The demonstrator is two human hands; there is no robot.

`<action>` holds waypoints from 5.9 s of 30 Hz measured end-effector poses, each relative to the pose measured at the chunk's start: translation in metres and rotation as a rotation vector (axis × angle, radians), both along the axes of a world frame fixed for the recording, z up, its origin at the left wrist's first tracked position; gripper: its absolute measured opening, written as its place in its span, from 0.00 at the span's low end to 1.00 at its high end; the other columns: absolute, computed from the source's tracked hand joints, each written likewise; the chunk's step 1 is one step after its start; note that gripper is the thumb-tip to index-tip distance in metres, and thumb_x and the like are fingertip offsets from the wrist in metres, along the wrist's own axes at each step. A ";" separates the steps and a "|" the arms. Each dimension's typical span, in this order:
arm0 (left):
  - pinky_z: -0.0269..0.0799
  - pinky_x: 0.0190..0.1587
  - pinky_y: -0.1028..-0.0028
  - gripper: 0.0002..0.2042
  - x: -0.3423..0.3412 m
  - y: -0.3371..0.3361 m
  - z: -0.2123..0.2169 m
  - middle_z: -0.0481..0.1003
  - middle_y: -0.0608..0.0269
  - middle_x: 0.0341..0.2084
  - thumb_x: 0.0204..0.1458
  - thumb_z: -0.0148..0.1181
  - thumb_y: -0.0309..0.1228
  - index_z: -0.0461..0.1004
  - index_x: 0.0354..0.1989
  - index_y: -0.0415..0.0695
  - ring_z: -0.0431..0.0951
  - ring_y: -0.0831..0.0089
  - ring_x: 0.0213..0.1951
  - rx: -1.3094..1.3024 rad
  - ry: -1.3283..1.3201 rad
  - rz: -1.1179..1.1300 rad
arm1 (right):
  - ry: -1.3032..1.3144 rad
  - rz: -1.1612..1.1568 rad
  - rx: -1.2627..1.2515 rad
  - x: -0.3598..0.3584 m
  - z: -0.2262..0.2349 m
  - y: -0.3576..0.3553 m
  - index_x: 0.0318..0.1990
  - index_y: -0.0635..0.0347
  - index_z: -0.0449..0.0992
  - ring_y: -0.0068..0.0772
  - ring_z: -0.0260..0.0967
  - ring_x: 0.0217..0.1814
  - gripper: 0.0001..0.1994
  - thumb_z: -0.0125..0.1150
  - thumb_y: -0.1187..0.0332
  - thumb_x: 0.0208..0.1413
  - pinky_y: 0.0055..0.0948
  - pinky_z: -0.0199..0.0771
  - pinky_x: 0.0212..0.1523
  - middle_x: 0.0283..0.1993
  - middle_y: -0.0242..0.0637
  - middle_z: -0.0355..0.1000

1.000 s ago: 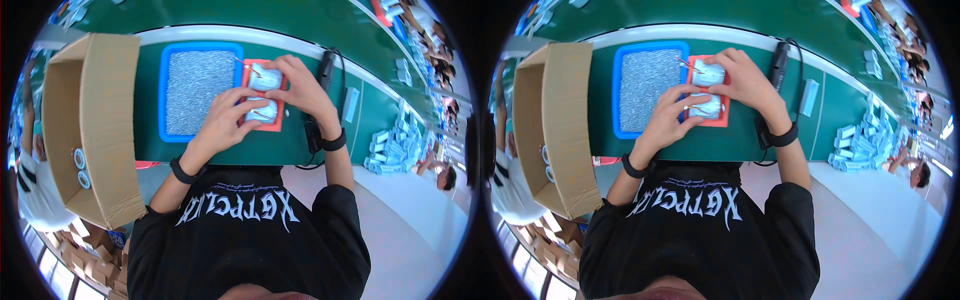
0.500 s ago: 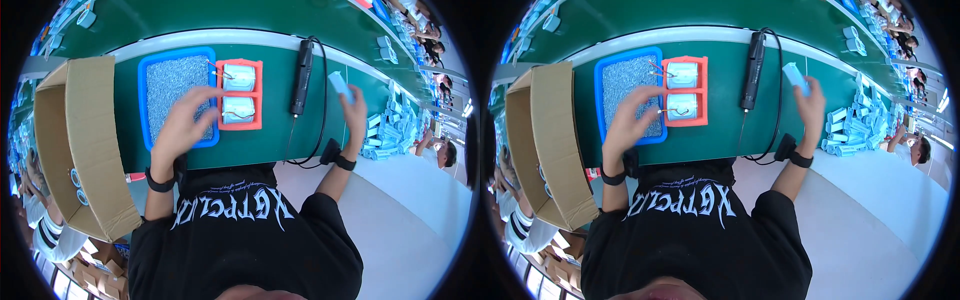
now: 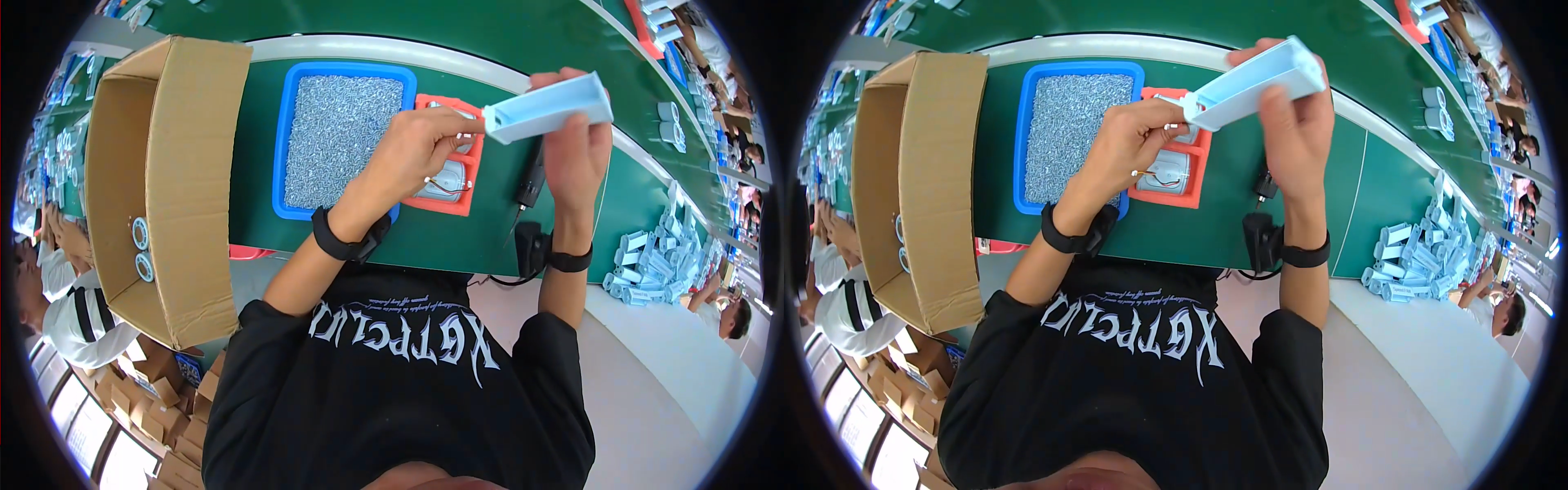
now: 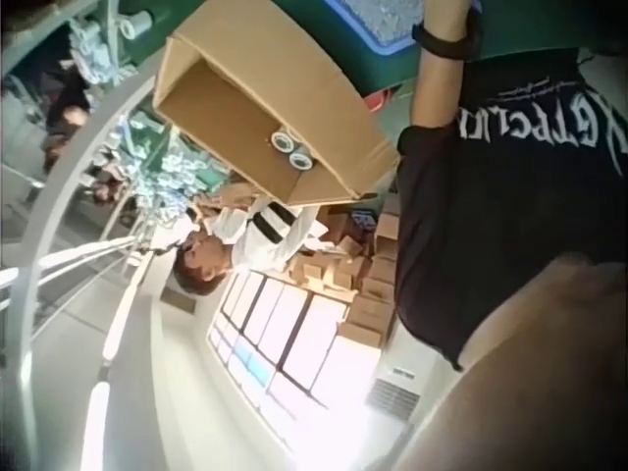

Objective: Assemble white plastic components using an electric screwdriver at a factory workstation.

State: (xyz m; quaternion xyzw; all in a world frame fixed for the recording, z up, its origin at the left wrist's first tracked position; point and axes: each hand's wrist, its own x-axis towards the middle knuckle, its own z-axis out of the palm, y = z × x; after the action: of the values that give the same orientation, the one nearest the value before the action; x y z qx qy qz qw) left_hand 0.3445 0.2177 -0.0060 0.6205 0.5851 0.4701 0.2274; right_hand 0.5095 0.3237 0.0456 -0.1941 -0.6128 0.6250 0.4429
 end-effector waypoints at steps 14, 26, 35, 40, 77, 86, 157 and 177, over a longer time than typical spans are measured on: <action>0.72 0.28 0.70 0.11 -0.005 0.003 -0.008 0.75 0.52 0.25 0.42 0.52 0.14 0.75 0.34 0.38 0.76 0.59 0.26 0.033 -0.105 -0.018 | -0.081 0.227 0.459 -0.014 -0.009 -0.009 0.54 0.63 0.57 0.42 0.71 0.50 0.29 0.64 0.59 0.49 0.33 0.73 0.48 0.47 0.51 0.70; 0.68 0.24 0.71 0.11 -0.004 0.006 -0.007 0.72 0.55 0.22 0.40 0.51 0.13 0.75 0.31 0.36 0.71 0.62 0.22 -0.016 -0.161 -0.013 | -0.126 0.251 0.492 -0.006 -0.017 -0.011 0.53 0.62 0.58 0.42 0.71 0.51 0.28 0.65 0.65 0.48 0.34 0.74 0.48 0.49 0.50 0.70; 0.67 0.23 0.75 0.09 -0.002 0.004 -0.014 0.74 0.60 0.24 0.41 0.54 0.14 0.75 0.31 0.36 0.72 0.71 0.22 -0.007 -0.219 -0.032 | -0.191 0.238 0.587 -0.009 -0.014 -0.013 0.51 0.62 0.61 0.44 0.71 0.50 0.27 0.65 0.63 0.46 0.35 0.74 0.47 0.48 0.51 0.70; 0.67 0.24 0.77 0.07 -0.004 0.001 -0.012 0.74 0.61 0.25 0.43 0.57 0.16 0.76 0.31 0.36 0.73 0.75 0.23 -0.067 -0.211 -0.041 | -0.242 0.214 0.660 -0.008 -0.016 -0.011 0.51 0.62 0.61 0.44 0.71 0.49 0.27 0.66 0.61 0.46 0.35 0.74 0.46 0.46 0.51 0.71; 0.71 0.28 0.67 0.03 0.006 0.006 -0.007 0.71 0.61 0.24 0.42 0.58 0.22 0.76 0.27 0.40 0.74 0.62 0.26 0.000 0.133 0.051 | -0.025 0.036 0.203 0.014 -0.047 -0.024 0.51 0.58 0.58 0.53 0.70 0.50 0.29 0.63 0.53 0.49 0.47 0.71 0.51 0.47 0.55 0.70; 0.71 0.27 0.68 0.04 0.003 0.004 -0.009 0.69 0.61 0.23 0.42 0.59 0.22 0.77 0.28 0.41 0.73 0.63 0.25 0.063 -0.023 0.010 | -0.007 0.070 0.385 0.012 -0.042 -0.016 0.49 0.60 0.60 0.45 0.72 0.50 0.25 0.67 0.67 0.47 0.34 0.75 0.47 0.46 0.52 0.71; 0.69 0.25 0.69 0.05 -0.001 -0.004 -0.014 0.73 0.66 0.21 0.40 0.61 0.24 0.79 0.27 0.46 0.74 0.66 0.24 0.010 0.037 0.033 | -0.173 0.279 0.304 0.013 -0.021 -0.018 0.49 0.62 0.61 0.44 0.68 0.54 0.23 0.63 0.63 0.50 0.37 0.71 0.52 0.49 0.50 0.70; 0.71 0.32 0.74 0.14 -0.001 -0.005 -0.016 0.75 0.61 0.30 0.39 0.63 0.18 0.77 0.37 0.42 0.74 0.67 0.30 -0.009 -0.183 0.027 | -0.243 0.248 0.433 0.012 -0.019 -0.022 0.48 0.60 0.65 0.42 0.70 0.52 0.23 0.68 0.70 0.45 0.32 0.72 0.49 0.49 0.46 0.71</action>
State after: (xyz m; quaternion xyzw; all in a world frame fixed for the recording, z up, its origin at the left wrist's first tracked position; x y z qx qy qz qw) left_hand 0.3440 0.2126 -0.0217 0.5659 0.5723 0.5253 0.2761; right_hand 0.5215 0.3013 0.0271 -0.0922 -0.7999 0.5009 0.3174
